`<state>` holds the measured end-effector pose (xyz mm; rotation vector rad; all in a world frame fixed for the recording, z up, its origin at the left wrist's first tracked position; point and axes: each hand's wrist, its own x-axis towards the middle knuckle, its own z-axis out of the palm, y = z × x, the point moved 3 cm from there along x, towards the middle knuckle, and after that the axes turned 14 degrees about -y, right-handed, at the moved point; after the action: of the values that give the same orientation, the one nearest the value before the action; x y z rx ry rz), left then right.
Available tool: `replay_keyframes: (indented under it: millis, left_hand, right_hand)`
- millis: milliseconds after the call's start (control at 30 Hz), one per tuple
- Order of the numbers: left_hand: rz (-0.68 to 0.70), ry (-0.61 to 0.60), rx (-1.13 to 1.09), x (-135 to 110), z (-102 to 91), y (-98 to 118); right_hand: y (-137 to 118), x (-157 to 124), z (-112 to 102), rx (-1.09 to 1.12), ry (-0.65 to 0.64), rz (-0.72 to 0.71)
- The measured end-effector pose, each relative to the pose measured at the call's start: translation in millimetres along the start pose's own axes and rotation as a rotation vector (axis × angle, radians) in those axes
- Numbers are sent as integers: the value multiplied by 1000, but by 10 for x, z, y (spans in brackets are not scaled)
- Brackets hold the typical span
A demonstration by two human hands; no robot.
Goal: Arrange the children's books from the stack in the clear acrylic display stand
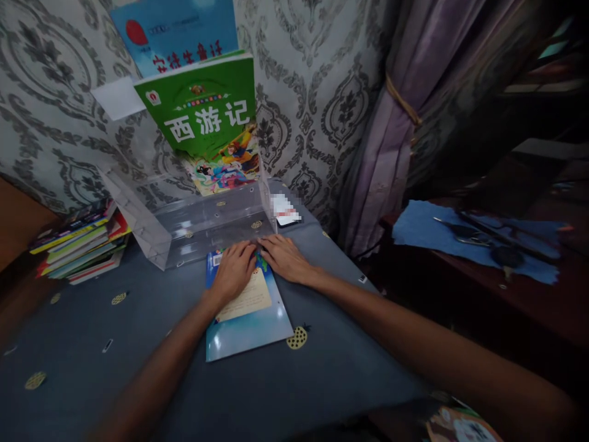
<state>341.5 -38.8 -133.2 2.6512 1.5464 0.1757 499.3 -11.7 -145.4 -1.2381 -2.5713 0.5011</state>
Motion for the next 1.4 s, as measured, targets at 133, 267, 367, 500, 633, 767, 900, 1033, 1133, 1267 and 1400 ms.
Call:
replay_keyframes:
  millis: [133, 267, 367, 500, 633, 767, 900, 1033, 1133, 1267, 1400]
  left_hand:
    - [12, -13, 8, -16, 34, 4]
    - [60, -61, 18, -76, 3, -1]
    - [158, -100, -1, -199, -45, -5]
    - [346, -155, -78, -437, -125, -3]
    - [434, -177, -170, -639, -222, 24]
    - [333, -111, -189, -728, -310, 218]
    - [73, -154, 94, -743, -288, 550]
    - [-79, -167, 274, -750, -240, 733]
    - [-105, -123, 253, -757, -249, 737]
    - [-130, -111, 182, -761, -289, 689]
    - [-147, -98, 89, -767, -309, 661]
  right_hand:
    - [84, 8, 32, 99, 47, -39]
    - [148, -12, 30, 235, 98, -44]
    - [140, -38, -5, 299, 125, -32]
    - [26, -93, -77, 331, 74, -55]
    - [-125, -161, -146, 394, -46, -118]
    - [-172, -178, -179, 519, -102, -149]
    - [-164, -167, -175, 571, -129, -182]
    - [-171, -181, -182, 569, -133, -199]
    - [-180, -195, -193, 549, -129, -208]
    - [-177, -195, -192, 515, -108, -209]
    - [-171, -197, -186, 515, -94, -212]
